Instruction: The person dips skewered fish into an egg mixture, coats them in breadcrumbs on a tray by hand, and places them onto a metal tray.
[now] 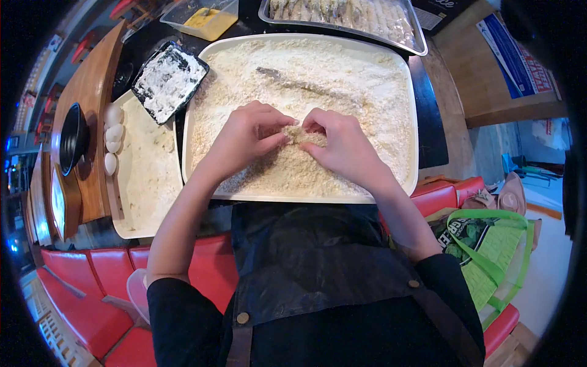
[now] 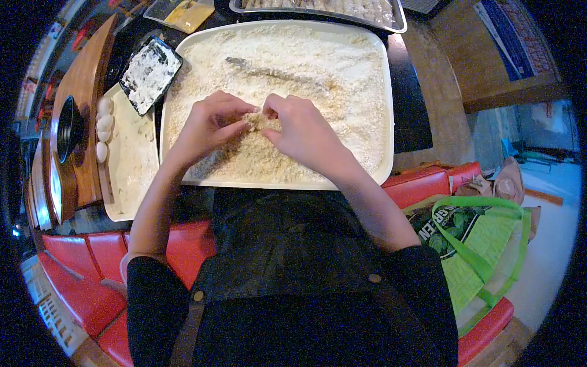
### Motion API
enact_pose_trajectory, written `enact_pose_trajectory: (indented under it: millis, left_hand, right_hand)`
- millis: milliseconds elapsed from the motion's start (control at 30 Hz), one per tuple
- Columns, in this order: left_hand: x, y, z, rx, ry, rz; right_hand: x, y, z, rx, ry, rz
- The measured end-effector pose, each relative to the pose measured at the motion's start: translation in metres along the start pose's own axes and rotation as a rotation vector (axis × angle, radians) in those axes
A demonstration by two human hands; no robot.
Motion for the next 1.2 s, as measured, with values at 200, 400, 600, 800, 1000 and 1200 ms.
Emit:
enact_pose_trajectory:
  millis: [200, 400, 600, 800, 1000, 1200]
  left_hand:
    - [-0.005, 0.003, -0.001, 0.012, 0.062, -0.174]
    - [-0.002, 0.001, 0.006, 0.073, 0.084, 0.069]
    - [0.010, -0.002, 0.013, -0.013, -0.033, 0.152]
    - [0.014, -0.004, -0.004, 0.006, -0.040, 0.002]
    - [-0.015, 0.005, 0.014, -0.330, 0.047, -0.316]
    - [-0.002, -0.003, 0.004, -0.143, 0.015, -0.067]
  right_hand:
    - [-0.004, 0.001, -0.003, 0.018, 0.042, -0.042]
    - [-0.005, 0.001, -0.002, 0.026, 0.032, -0.076]
    - [-0.004, 0.002, -0.004, 0.005, 0.064, -0.046]
    - [0.001, 0.006, -0.017, 0.023, 0.075, -0.073]
    - [0.006, 0.002, -0.006, -0.186, -0.004, 0.145]
    - [-0.005, -0.006, -0.008, -0.041, 0.063, -0.095]
Point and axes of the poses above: each hand's wrist, its own y-axis away from the middle knuckle, its own z-axis out of the palm, x = y × z, the point moved 9 cm from there along -y, towards the middle knuckle, and after that the axes turned 15 degrees about x, right-handed, at the moved point
